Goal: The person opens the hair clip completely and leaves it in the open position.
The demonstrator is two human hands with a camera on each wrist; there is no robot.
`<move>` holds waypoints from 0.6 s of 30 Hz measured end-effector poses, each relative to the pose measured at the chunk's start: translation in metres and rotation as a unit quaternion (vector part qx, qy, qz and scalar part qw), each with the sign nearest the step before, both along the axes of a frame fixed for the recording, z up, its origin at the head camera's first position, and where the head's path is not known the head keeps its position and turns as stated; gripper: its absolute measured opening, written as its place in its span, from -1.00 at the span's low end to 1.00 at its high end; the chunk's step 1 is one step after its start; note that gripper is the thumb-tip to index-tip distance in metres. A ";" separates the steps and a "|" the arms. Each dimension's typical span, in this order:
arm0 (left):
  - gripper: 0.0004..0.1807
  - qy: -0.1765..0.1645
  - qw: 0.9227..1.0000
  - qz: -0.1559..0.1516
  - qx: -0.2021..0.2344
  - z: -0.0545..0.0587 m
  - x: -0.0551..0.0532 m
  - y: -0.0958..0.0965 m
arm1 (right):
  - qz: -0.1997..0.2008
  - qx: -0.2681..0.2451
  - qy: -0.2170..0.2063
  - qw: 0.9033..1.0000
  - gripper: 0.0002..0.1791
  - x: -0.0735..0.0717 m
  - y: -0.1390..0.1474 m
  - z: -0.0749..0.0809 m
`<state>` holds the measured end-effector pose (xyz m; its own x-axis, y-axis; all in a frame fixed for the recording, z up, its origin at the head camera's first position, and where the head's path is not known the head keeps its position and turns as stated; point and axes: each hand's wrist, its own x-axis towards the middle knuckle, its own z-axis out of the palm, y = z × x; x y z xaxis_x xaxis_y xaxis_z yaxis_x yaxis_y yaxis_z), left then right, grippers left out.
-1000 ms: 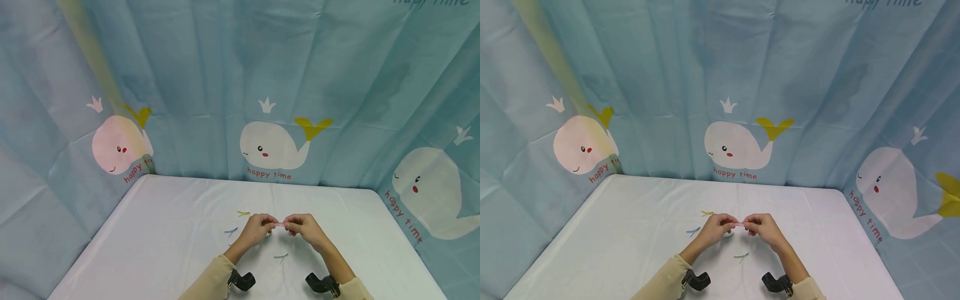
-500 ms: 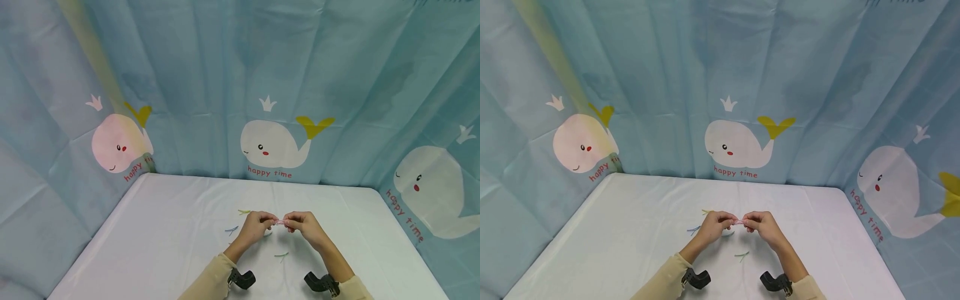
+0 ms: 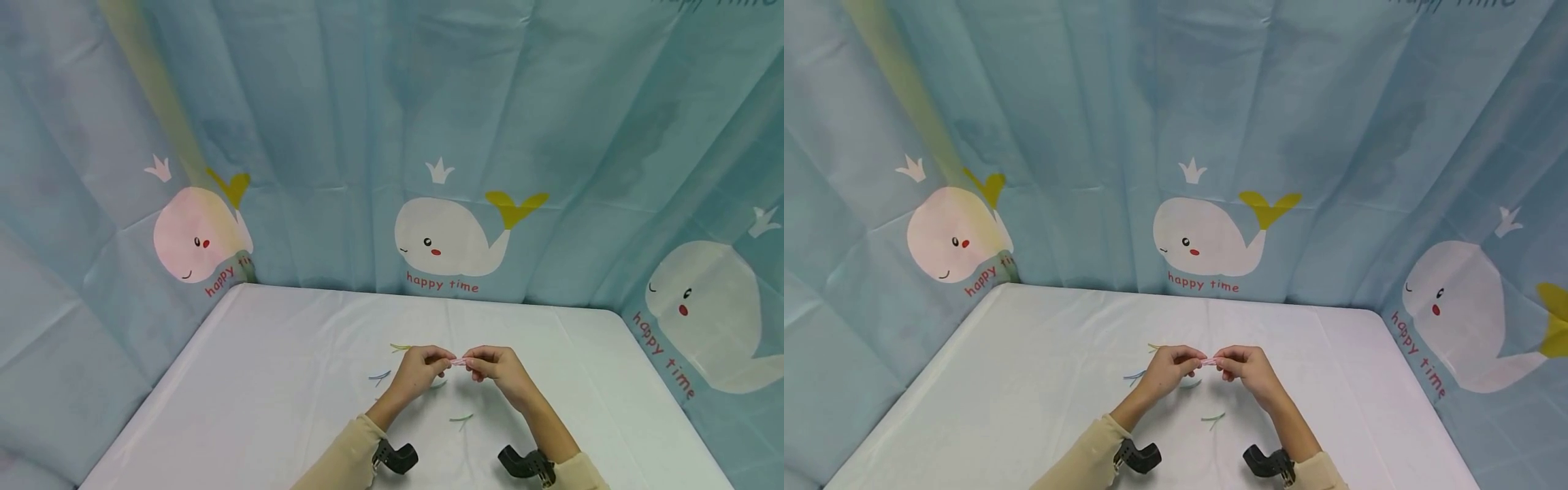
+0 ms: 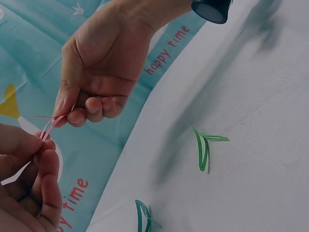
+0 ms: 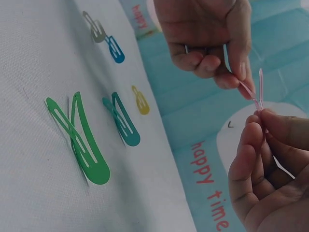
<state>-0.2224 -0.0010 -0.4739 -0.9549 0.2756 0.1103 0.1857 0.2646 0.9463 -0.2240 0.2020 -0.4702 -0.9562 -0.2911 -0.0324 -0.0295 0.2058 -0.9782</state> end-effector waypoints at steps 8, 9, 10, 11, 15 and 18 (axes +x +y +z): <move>-0.86 -0.002 1.000 -0.005 0.000 0.001 0.000 0.000 | 0.001 0.003 -0.003 1.000 -0.63 -0.001 0.002 0.001; -0.86 -0.002 1.000 -0.006 0.001 0.001 0.000 -0.001 | 0.002 0.003 -0.003 1.000 -0.64 -0.001 0.002 0.001; -0.86 -0.003 1.000 -0.006 0.000 0.001 0.000 -0.001 | 0.002 0.003 -0.004 1.000 -0.64 -0.001 0.002 0.001; -0.86 -0.003 1.000 -0.006 0.000 0.001 0.000 -0.001 | 0.002 0.002 -0.005 1.000 -0.64 -0.002 0.001 0.001; -0.87 0.004 1.000 -0.002 -0.001 0.001 0.000 -0.002 | 0.008 0.000 -0.004 1.000 -0.63 -0.003 0.000 0.000; -0.88 0.000 1.000 -0.003 0.000 0.001 0.000 -0.002 | 0.008 0.004 -0.010 1.000 -0.64 -0.001 0.001 -0.001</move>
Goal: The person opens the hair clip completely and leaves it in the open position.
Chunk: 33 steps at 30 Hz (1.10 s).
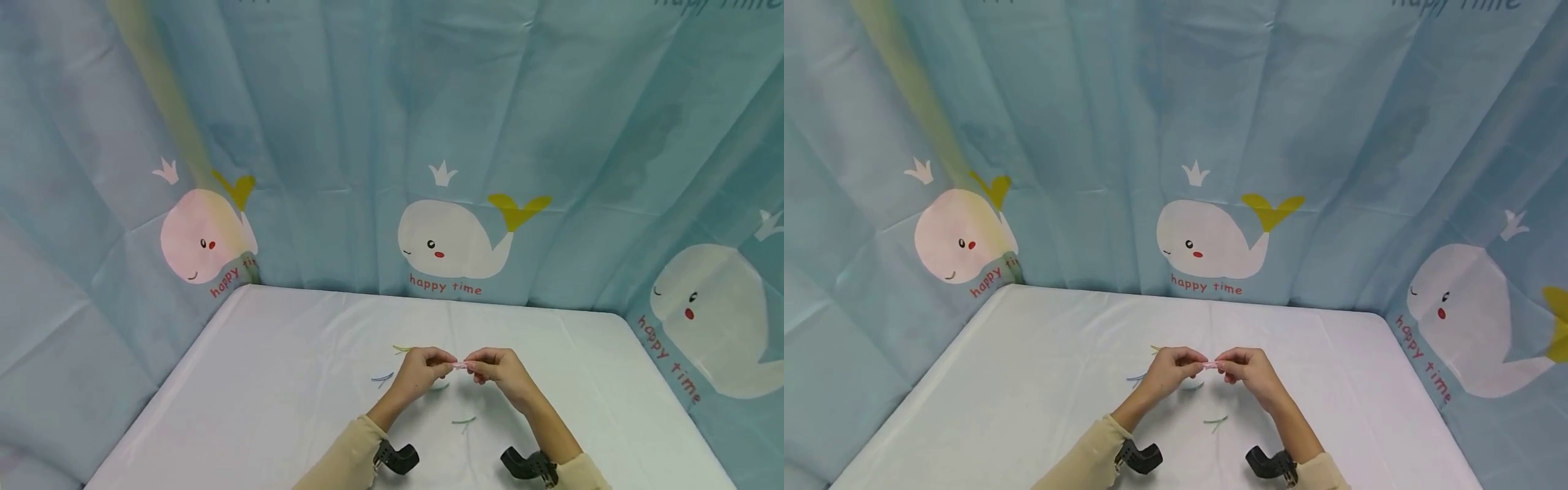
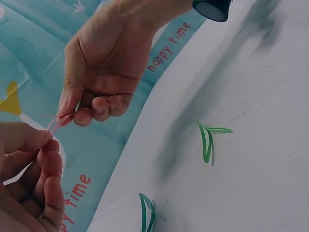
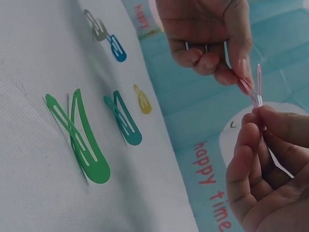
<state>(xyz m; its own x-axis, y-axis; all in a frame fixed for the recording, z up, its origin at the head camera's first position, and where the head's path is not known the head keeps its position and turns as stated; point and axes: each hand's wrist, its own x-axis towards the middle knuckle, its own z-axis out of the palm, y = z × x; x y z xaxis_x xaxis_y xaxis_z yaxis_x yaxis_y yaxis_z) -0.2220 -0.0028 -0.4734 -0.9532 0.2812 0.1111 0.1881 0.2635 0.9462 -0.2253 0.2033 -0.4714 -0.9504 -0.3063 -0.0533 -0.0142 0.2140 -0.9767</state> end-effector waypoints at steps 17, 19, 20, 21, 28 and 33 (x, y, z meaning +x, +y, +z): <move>-0.90 0.003 0.999 0.027 -0.023 -0.001 -0.004 -0.008 | 0.014 0.007 0.008 1.000 -0.67 -0.009 -0.007 -0.007; -0.90 0.005 0.999 0.027 -0.023 -0.001 -0.006 -0.009 | 0.012 0.005 0.008 1.000 -0.67 -0.010 -0.008 -0.007; -0.90 0.006 0.999 0.026 -0.025 -0.001 -0.007 -0.009 | 0.012 0.005 0.009 1.000 -0.67 -0.011 -0.008 -0.006; -0.91 0.007 0.999 0.026 -0.027 -0.001 -0.008 -0.009 | 0.011 0.006 0.009 1.000 -0.67 -0.011 -0.008 -0.006; -0.91 0.002 0.998 0.013 -0.054 -0.001 -0.014 -0.007 | 0.004 0.023 0.008 1.000 -0.70 -0.014 -0.006 -0.007; -0.92 -0.007 0.995 -0.004 -0.101 -0.003 -0.021 -0.005 | -0.017 0.046 0.001 0.999 -0.75 -0.018 -0.004 -0.009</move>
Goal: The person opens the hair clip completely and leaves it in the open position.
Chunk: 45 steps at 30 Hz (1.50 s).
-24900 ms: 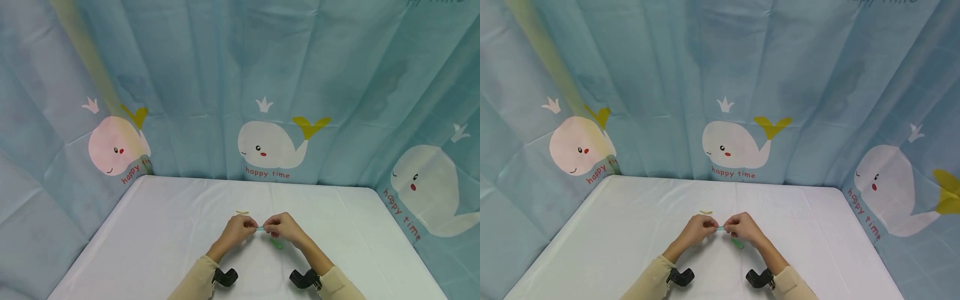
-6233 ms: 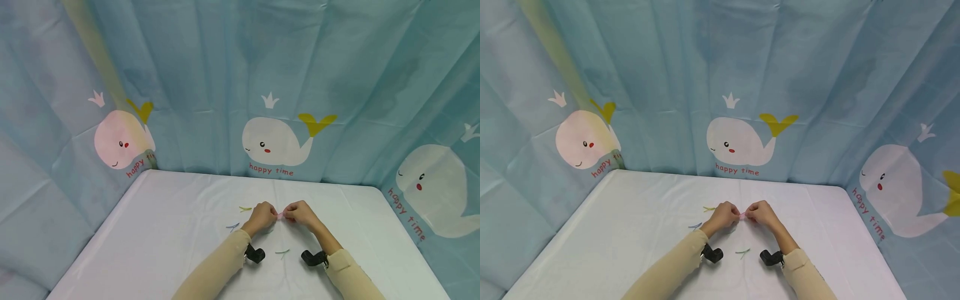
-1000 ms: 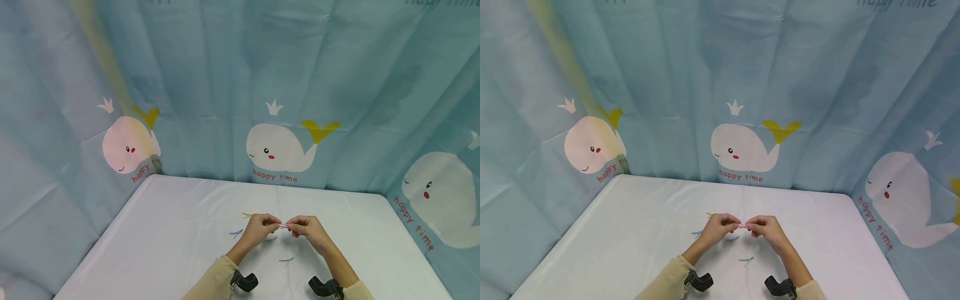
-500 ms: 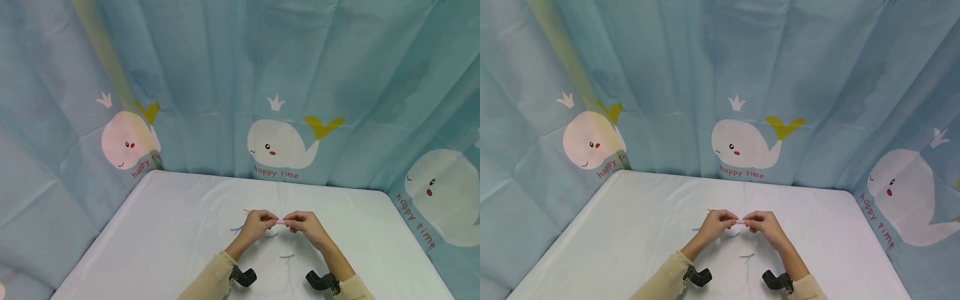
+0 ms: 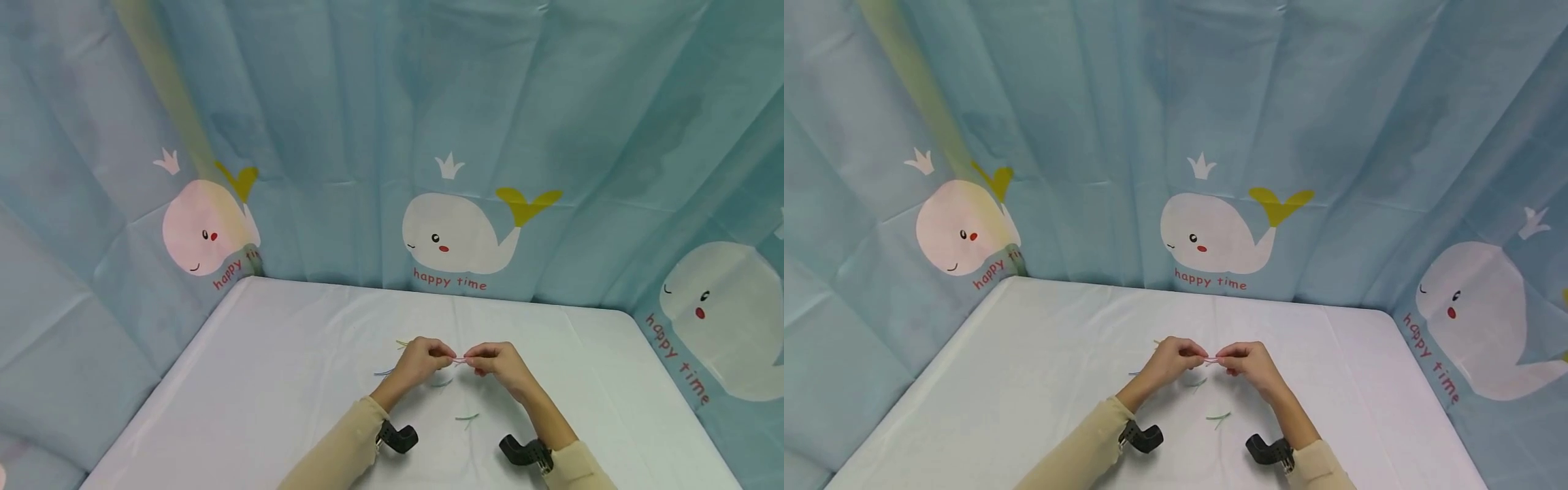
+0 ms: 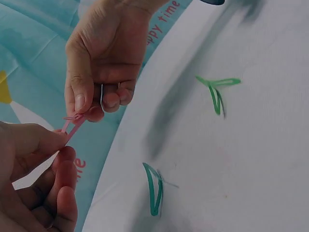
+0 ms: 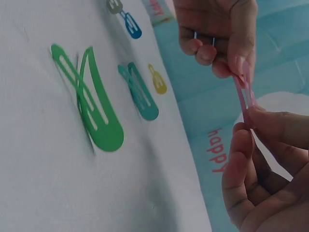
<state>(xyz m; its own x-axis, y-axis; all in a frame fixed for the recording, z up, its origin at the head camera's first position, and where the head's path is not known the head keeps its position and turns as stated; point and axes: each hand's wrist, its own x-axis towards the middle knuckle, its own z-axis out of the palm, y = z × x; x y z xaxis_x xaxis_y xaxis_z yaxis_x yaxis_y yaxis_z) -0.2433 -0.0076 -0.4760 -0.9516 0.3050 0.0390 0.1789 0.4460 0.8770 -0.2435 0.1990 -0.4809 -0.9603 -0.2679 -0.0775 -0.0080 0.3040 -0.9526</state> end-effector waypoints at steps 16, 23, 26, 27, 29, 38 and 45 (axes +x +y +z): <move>-0.95 -0.004 0.986 0.018 -0.163 -0.008 -0.030 0.014 | -0.001 0.167 0.070 0.983 -0.93 -0.028 -0.006 -0.022; -0.92 0.011 0.978 0.012 -0.209 -0.012 -0.028 0.022 | -0.001 0.199 0.076 0.977 -0.94 -0.027 -0.006 -0.027; -0.91 0.006 0.975 0.009 -0.220 -0.015 -0.026 0.024 | 0.008 0.205 0.072 0.976 -0.94 -0.025 -0.005 -0.029; -0.91 0.000 0.975 0.009 -0.222 -0.017 -0.026 0.025 | 0.011 0.206 0.069 0.976 -0.94 -0.024 -0.004 -0.030; -0.90 -0.010 0.974 0.006 -0.226 -0.020 -0.024 0.026 | 0.019 0.209 0.068 0.975 -0.94 -0.023 -0.003 -0.031; -0.91 -0.017 0.975 0.012 -0.221 -0.022 -0.022 0.023 | 0.027 0.210 0.057 0.976 -0.96 -0.022 -0.001 -0.030; -0.88 0.001 0.985 0.021 -0.174 -0.012 -0.019 0.010 | 0.011 0.200 0.033 0.979 -0.86 -0.021 0.000 -0.022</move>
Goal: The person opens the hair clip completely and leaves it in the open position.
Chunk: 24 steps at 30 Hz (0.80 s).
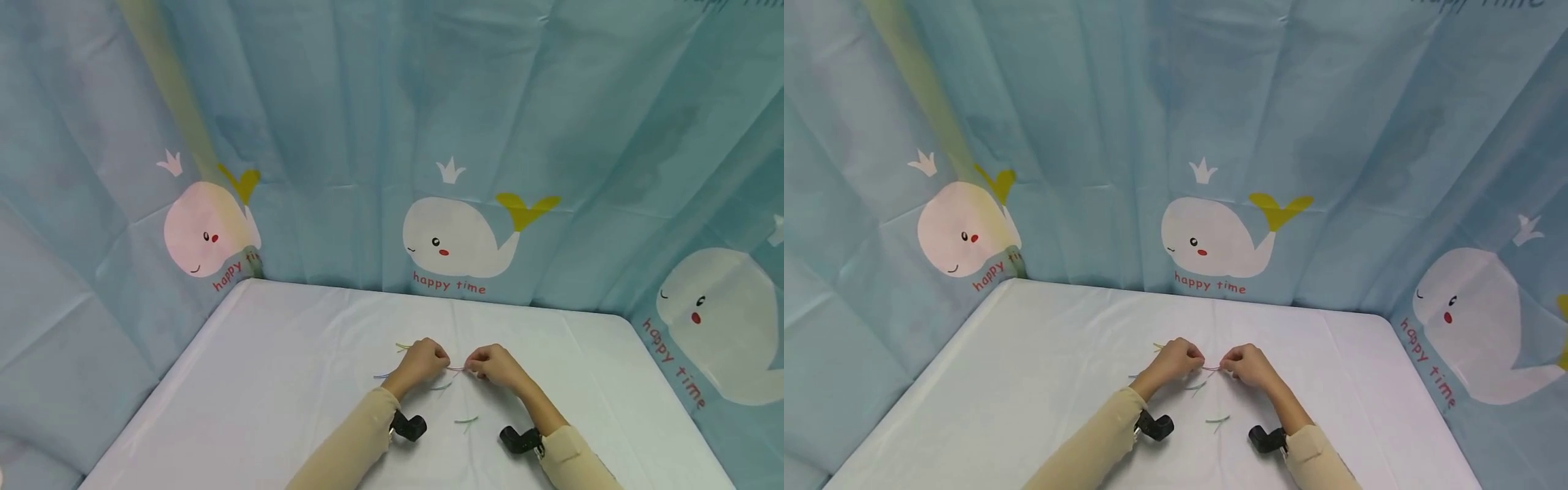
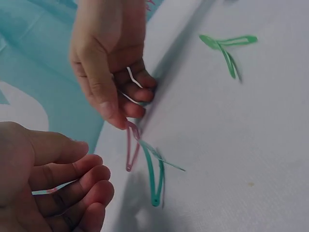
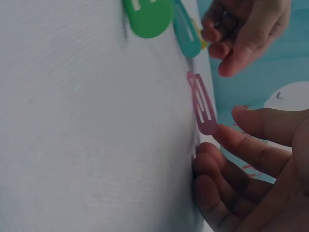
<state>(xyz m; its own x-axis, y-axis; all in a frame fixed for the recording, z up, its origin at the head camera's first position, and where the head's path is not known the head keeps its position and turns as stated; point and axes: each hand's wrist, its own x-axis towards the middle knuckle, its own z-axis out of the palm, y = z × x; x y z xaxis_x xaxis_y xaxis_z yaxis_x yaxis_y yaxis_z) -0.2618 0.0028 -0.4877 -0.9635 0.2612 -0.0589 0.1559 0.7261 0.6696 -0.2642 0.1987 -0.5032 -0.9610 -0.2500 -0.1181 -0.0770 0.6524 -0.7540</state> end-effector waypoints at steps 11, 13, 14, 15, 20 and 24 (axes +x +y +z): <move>-0.84 0.064 0.998 0.001 0.025 0.012 0.018 -0.022 | -0.016 -0.051 -0.010 0.999 -0.75 0.014 0.013 0.007; -0.83 0.074 0.997 -0.003 0.030 0.014 0.020 -0.027 | -0.015 -0.055 -0.007 0.998 -0.74 0.016 0.014 0.010; -0.83 0.077 0.996 -0.006 0.037 0.015 0.021 -0.030 | -0.015 -0.055 -0.005 0.998 -0.74 0.017 0.014 0.011; -0.83 0.081 0.996 -0.008 0.044 0.016 0.022 -0.033 | -0.019 -0.055 -0.003 0.998 -0.75 0.018 0.013 0.013; -0.85 0.141 0.989 0.001 0.038 0.019 0.024 -0.045 | -0.051 -0.042 0.013 0.998 -0.77 0.019 0.012 0.022; -0.85 0.200 0.980 0.023 0.006 0.022 0.025 -0.055 | -0.072 -0.030 0.029 0.997 -0.75 0.020 0.011 0.028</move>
<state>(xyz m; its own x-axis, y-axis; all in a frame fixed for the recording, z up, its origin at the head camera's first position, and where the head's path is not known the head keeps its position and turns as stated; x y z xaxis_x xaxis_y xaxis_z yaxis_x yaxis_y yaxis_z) -0.2365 -0.0525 -0.4653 -0.9198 0.2153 0.3280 0.3745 0.7310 0.5704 -0.2437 0.2093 -0.4752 -0.9922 -0.1139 -0.0499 -0.0308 0.6138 -0.7889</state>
